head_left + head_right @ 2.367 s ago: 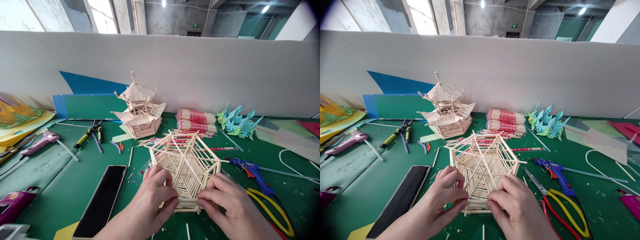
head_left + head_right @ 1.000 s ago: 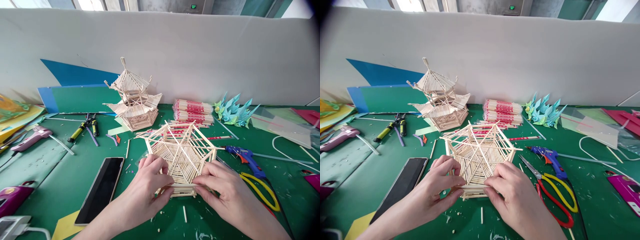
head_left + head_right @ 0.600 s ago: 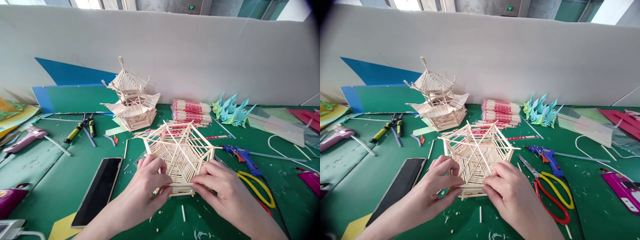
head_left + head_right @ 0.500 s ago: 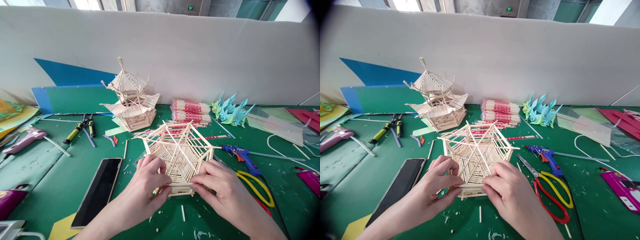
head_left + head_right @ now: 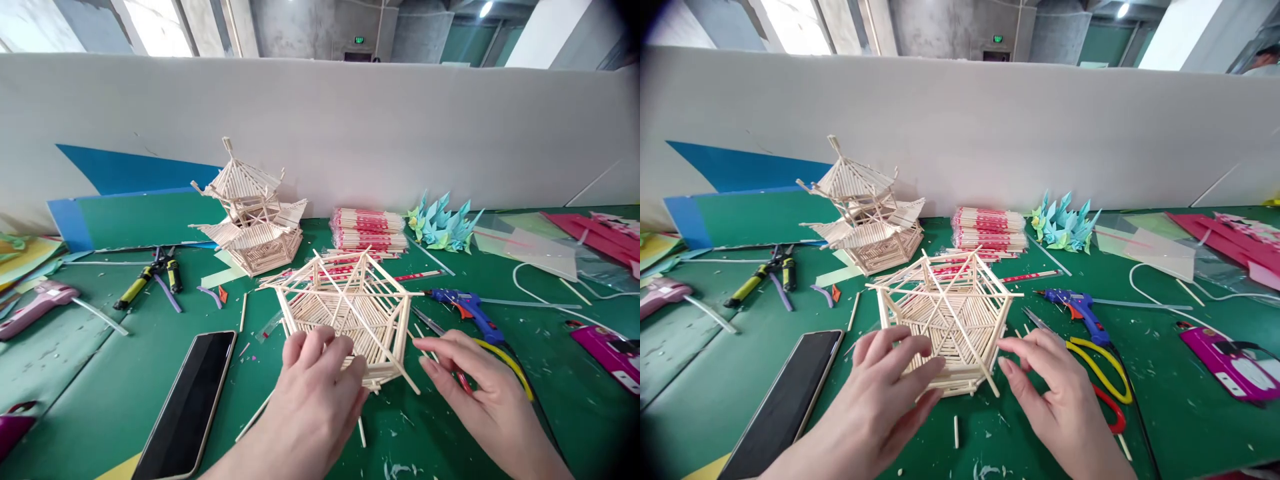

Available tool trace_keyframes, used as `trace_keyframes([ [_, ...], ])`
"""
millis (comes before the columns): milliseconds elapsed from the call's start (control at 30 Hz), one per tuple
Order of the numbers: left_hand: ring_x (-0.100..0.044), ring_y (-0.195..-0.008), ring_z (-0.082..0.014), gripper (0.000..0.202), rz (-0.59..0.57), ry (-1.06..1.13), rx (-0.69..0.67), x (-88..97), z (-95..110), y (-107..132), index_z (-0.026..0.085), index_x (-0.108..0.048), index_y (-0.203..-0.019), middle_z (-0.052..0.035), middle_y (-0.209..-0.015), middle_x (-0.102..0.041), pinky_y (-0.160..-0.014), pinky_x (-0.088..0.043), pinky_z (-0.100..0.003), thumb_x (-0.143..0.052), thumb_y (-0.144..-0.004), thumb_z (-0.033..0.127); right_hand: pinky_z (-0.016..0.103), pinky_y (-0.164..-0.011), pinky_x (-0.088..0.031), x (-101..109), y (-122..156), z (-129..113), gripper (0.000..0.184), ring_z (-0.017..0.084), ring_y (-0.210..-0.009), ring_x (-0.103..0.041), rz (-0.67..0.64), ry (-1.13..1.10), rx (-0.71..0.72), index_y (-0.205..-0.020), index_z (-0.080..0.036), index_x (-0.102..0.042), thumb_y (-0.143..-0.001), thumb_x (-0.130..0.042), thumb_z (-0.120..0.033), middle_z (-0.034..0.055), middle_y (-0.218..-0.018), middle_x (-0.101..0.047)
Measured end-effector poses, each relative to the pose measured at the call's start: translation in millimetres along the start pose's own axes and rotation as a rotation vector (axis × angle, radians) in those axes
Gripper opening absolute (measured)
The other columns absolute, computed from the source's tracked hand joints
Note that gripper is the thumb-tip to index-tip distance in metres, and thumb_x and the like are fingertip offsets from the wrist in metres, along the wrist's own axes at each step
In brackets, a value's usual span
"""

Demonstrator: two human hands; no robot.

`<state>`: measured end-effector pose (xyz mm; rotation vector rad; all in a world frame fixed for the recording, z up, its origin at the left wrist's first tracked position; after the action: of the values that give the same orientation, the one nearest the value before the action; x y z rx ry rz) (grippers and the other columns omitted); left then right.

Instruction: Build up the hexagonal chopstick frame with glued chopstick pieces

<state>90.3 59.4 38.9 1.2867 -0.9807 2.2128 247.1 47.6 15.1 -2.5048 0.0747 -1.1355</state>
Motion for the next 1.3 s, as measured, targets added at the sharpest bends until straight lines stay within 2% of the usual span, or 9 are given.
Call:
trace_keyframes([
  [233, -0.045, -0.092, -0.0272, 0.021, 0.006, -0.067, -0.008, -18.7, 5.2, 0.6, 0.023, -0.060, -0.095, -0.0068, -0.092, -0.062, -0.076, -0.029, -0.045, -0.042, -0.084, 0.020, 0.016, -0.059, -0.047, 1.7, 10.6, 4.6, 0.011, 0.011, -0.061, -0.056, 0.141, -0.024, -0.033, -0.096, -0.029, -0.059, -0.085, -0.056, -0.028, -0.0042, -0.067, -0.054],
  [433, -0.045, -0.093, -0.0251, 0.023, 0.042, 0.004, 0.038, 2.4, -4.3, 7.4, 0.023, -0.058, -0.104, -0.0068, -0.097, -0.059, -0.078, -0.033, -0.043, -0.051, -0.083, 0.021, 0.016, -0.057, -0.048, -7.9, 11.1, 13.8, 0.013, 0.012, -0.069, -0.059, 0.131, -0.068, -0.073, -0.098, -0.030, -0.059, -0.086, -0.053, -0.030, -0.0027, -0.072, -0.058],
  [567, -0.046, -0.097, -0.0243, 0.025, 0.228, 0.043, 0.167, 23.9, -38.2, 26.1, 0.023, -0.059, -0.105, -0.0073, -0.100, -0.055, -0.079, -0.036, -0.040, -0.055, -0.081, 0.016, 0.021, -0.060, -0.050, -17.8, 17.2, 42.9, 0.027, 0.014, -0.070, -0.058, 0.177, -0.189, -0.277, -0.110, -0.027, -0.055, -0.085, -0.051, -0.039, 0.0005, -0.080, -0.056],
  [667, -0.050, -0.092, -0.0212, 0.022, 0.434, 0.284, 0.432, 31.0, -87.6, 48.9, 0.025, -0.063, -0.103, -0.0056, -0.100, -0.053, -0.073, -0.040, -0.033, -0.054, -0.083, 0.023, 0.029, -0.070, -0.052, -26.5, 27.2, 66.9, 0.043, 0.021, -0.088, -0.059, 0.246, -0.306, -0.479, -0.119, -0.025, -0.051, -0.082, -0.050, -0.049, 0.0060, -0.100, -0.057],
  [733, -0.050, -0.095, -0.0215, 0.022, 0.560, 0.535, 0.688, 22.0, -126.3, 66.2, 0.025, -0.066, -0.098, -0.0048, -0.102, -0.054, -0.070, -0.040, -0.029, -0.056, -0.082, 0.035, 0.034, -0.081, -0.050, -35.1, 33.7, 75.9, 0.050, 0.025, -0.103, -0.056, 0.271, -0.409, -0.574, -0.124, -0.026, -0.047, -0.081, -0.049, -0.052, 0.0079, -0.117, -0.055],
  [800, -0.048, -0.107, -0.0236, 0.028, 0.646, 0.722, 0.857, 8.2, -153.6, 74.7, 0.024, -0.067, -0.096, -0.0043, -0.106, -0.057, -0.079, -0.039, -0.028, -0.058, -0.079, 0.044, 0.037, -0.089, -0.046, -44.0, 39.6, 79.4, 0.055, 0.027, -0.114, -0.050, 0.289, -0.513, -0.639, -0.130, -0.029, -0.041, -0.082, -0.047, -0.054, 0.0072, -0.130, -0.048],
  [967, -0.043, -0.121, -0.0247, 0.040, 0.697, 0.933, 0.940, -19.9, -190.6, 60.5, 0.023, -0.064, -0.100, -0.0039, -0.120, -0.058, -0.096, -0.032, -0.033, -0.051, -0.079, 0.054, 0.046, -0.099, -0.036, -64.9, 48.6, 73.5, 0.061, 0.030, -0.129, -0.035, 0.279, -0.629, -0.707, -0.140, -0.031, -0.026, -0.085, -0.040, -0.055, 0.0053, -0.144, -0.035],
  [1100, -0.039, -0.126, -0.0269, 0.043, 0.671, 1.097, 0.947, -36.4, -196.5, 46.4, 0.021, -0.065, -0.100, -0.0065, -0.124, -0.057, -0.101, -0.028, -0.039, -0.049, -0.080, 0.056, 0.053, -0.100, -0.031, -78.7, 47.5, 65.8, 0.063, 0.031, -0.134, -0.025, 0.286, -0.744, -0.683, -0.143, -0.029, -0.017, -0.087, -0.035, -0.053, 0.0075, -0.149, -0.023],
  [1300, -0.050, -0.116, -0.0259, 0.050, 0.622, 1.311, 0.864, -40.6, -179.5, 28.4, 0.018, -0.064, -0.104, -0.0085, -0.119, -0.062, -0.097, -0.035, -0.037, -0.046, -0.081, 0.058, 0.054, -0.101, -0.030, -93.1, 42.9, 72.2, 0.070, 0.032, -0.136, -0.019, 0.257, -0.814, -0.635, -0.144, -0.027, -0.012, -0.085, -0.034, -0.058, 0.0089, -0.151, -0.020],
])
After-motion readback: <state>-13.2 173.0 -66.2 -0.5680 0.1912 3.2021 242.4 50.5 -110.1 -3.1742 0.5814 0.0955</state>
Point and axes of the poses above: each hand's wrist, its own y-axis away from the middle knuckle, its own x-axis out of the back of the hand, z = x × y, the point moved 10 cm from there along -y, towards the middle knuckle
